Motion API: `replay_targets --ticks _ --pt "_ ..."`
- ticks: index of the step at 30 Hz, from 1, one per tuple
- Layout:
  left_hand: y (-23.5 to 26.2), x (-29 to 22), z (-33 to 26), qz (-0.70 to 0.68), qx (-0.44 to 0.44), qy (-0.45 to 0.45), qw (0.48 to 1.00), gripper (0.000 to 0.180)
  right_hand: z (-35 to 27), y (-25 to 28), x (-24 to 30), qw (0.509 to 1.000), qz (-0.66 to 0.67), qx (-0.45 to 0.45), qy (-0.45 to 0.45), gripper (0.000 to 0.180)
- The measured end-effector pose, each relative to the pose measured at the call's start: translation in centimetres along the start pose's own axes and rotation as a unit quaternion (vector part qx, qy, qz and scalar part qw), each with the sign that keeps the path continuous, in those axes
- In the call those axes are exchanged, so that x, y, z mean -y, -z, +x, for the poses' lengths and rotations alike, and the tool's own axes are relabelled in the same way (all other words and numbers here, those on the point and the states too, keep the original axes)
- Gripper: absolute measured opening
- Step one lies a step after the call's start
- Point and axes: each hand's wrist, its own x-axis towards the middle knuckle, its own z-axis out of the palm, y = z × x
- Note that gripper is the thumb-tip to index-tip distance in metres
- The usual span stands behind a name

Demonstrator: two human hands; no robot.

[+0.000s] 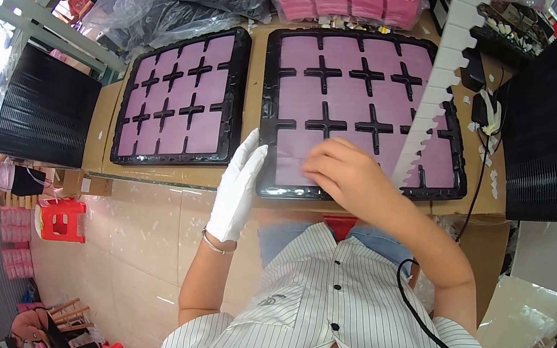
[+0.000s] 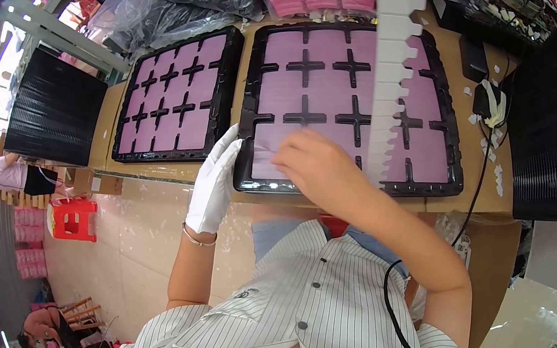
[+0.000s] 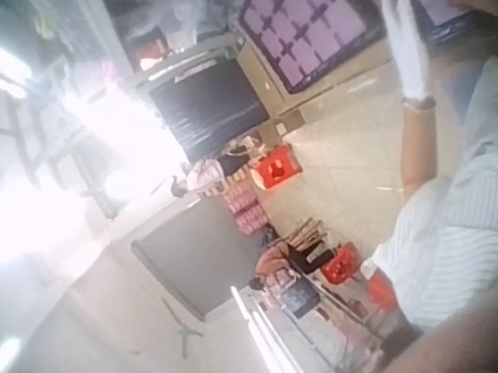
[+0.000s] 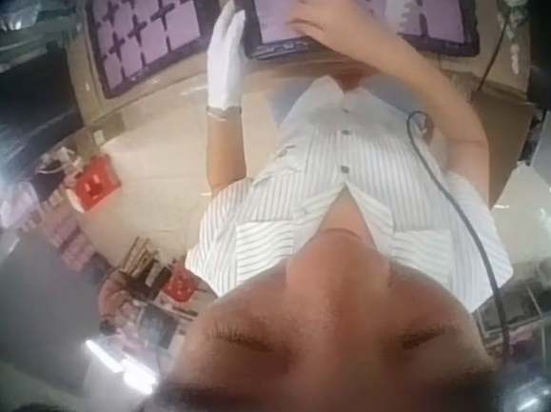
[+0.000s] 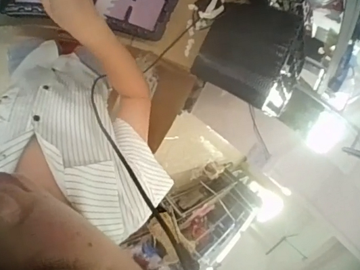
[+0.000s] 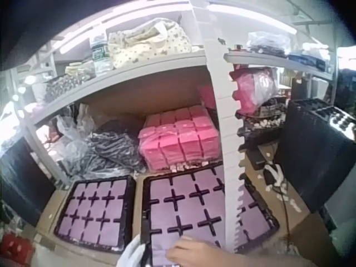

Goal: The person places pink foam inserts into black plastic compartment trays by hand.

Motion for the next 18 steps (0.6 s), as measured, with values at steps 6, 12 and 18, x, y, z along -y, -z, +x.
replay_targets --ticks 6,12,18 --pt "0.9 -0.1 0.4 -0.01 0.037 0.006 0.999 0.056 4.7 -0.1 -2.2 0.966 0.033 0.22 0.132 0.014" --pt "1.2 -0.4 0.6 -0.022 0.068 0.049 0.996 0.056 5.3 -0.2 -2.6 0.953 -0.023 0.248 0.175 0.013" --pt "1.4 -0.9 0.6 -0.006 0.063 0.048 0.997 0.056 7.1 -0.2 -2.3 0.936 0.033 0.33 0.117 0.013"
